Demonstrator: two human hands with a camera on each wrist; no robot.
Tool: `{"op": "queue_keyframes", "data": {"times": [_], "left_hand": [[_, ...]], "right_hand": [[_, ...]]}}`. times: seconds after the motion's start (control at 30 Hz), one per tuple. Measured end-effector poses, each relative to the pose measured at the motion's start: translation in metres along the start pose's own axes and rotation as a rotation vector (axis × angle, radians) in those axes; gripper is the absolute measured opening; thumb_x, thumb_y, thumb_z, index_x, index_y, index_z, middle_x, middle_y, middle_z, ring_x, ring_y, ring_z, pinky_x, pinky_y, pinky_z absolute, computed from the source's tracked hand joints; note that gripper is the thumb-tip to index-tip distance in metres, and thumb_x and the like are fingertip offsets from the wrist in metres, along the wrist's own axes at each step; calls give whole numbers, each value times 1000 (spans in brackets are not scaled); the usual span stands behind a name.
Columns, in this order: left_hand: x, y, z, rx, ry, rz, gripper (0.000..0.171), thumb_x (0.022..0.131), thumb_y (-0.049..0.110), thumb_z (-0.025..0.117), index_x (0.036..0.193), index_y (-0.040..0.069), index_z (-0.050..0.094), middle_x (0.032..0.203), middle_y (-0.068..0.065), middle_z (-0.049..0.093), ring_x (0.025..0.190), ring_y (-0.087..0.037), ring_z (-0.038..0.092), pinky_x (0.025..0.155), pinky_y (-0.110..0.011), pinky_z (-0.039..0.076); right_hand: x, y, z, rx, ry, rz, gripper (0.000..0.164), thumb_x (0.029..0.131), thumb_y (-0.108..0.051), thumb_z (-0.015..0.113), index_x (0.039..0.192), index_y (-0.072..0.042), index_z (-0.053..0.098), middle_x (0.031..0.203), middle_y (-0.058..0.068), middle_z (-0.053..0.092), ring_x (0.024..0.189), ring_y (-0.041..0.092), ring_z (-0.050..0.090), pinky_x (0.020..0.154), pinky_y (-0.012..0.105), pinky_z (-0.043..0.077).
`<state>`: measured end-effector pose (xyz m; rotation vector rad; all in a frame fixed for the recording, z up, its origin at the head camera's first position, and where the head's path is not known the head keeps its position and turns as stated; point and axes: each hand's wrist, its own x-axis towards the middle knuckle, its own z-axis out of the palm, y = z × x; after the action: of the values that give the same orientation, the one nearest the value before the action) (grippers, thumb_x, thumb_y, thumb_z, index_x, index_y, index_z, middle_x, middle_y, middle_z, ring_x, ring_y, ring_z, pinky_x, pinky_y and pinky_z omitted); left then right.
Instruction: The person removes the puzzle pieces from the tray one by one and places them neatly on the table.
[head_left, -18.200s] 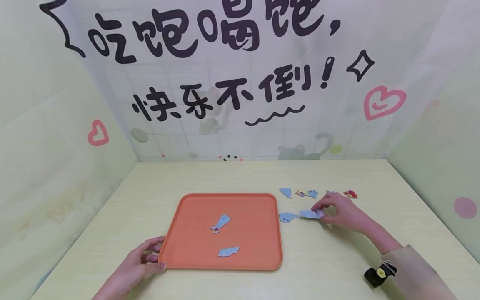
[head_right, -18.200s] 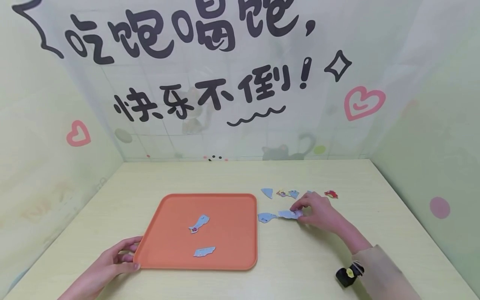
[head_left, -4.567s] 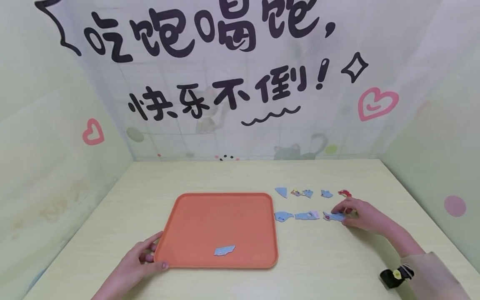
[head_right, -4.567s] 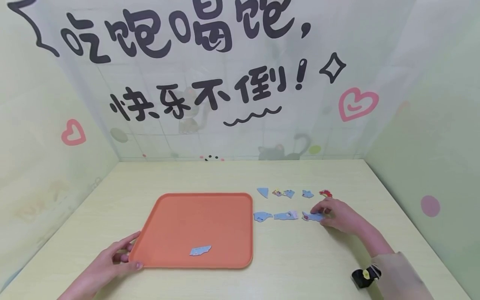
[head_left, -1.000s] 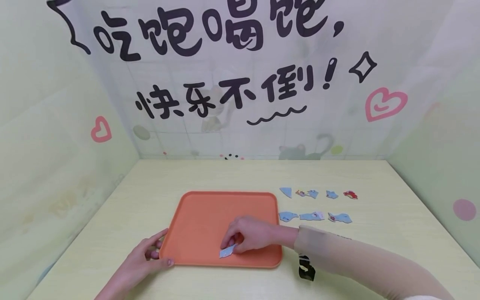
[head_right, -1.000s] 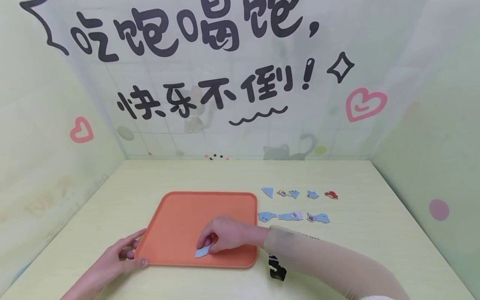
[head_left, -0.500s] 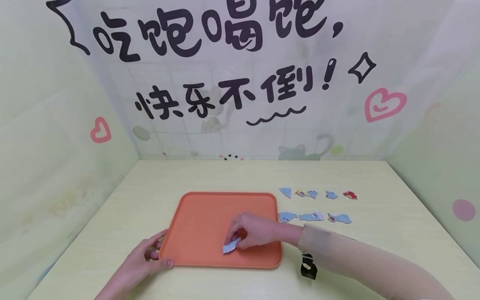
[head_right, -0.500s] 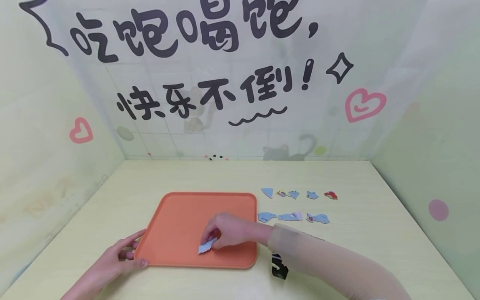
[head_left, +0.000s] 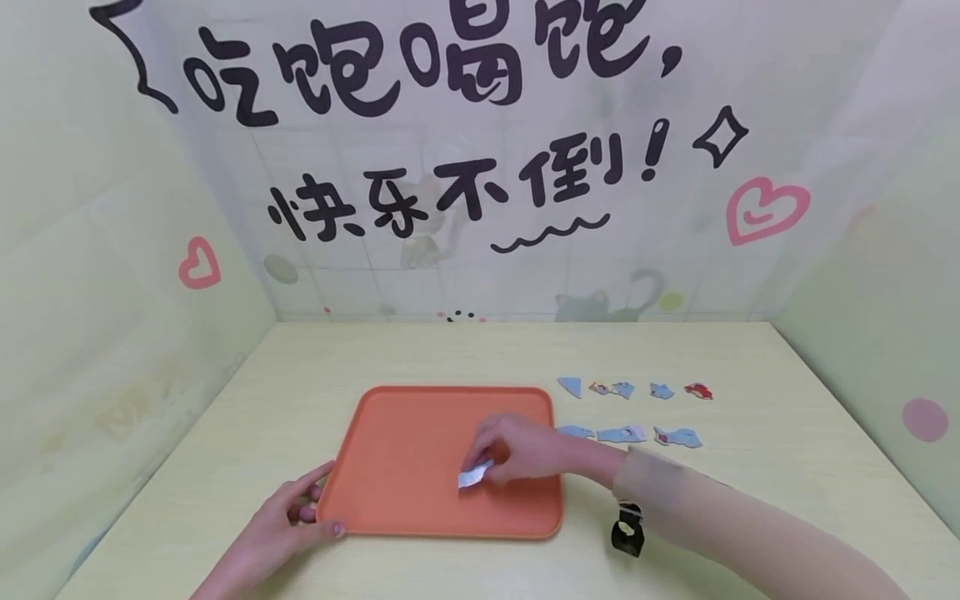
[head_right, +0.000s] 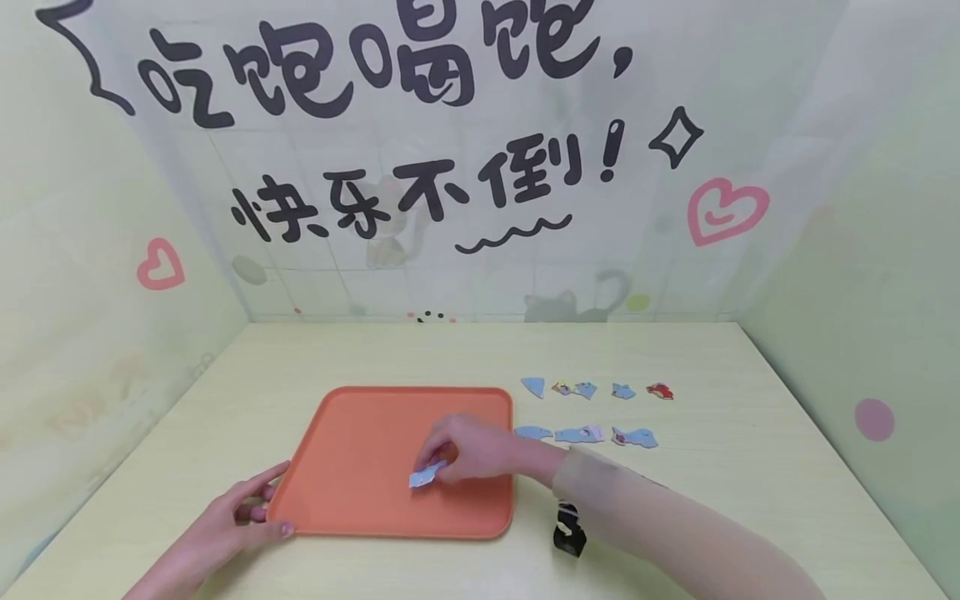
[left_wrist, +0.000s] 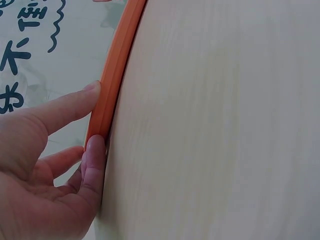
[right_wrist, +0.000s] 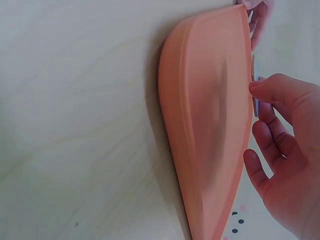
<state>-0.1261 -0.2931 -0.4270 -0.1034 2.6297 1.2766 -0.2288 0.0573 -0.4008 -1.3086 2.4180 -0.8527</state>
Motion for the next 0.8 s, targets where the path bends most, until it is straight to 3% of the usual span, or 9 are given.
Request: {"op": "queue_keyframes", "data": {"times": [0.3,0.47,0.8], "left_hand": [[2,-1,-1,8,-9,-9,93,77,26,84,154,10,34,125,-10,47,91,-12,47,75,-22,39],[3,-1,-1,10,-17,-19,94,76,29,84,154,10,34,126,-11,48,91,-13,49,76,-22,40],[3,0,-1,28,-19,-38,94,77,31,84,154,11,34,127,-10,47,93,-13,49,76,-23,41]], "right_hand": [[-14,13,-13,29,88,16,21,87,-12,72,105,-20,77,102,-9,69,97,2,58,91,24,48],[-25,21,-22,16,151,33,23,87,-12,71,105,-25,77,103,-13,70,101,5,56,94,34,46],[-54,36,-45,-9,297,63,26,86,-10,71,105,-27,77,98,-11,70,94,21,58,84,42,47]]}}
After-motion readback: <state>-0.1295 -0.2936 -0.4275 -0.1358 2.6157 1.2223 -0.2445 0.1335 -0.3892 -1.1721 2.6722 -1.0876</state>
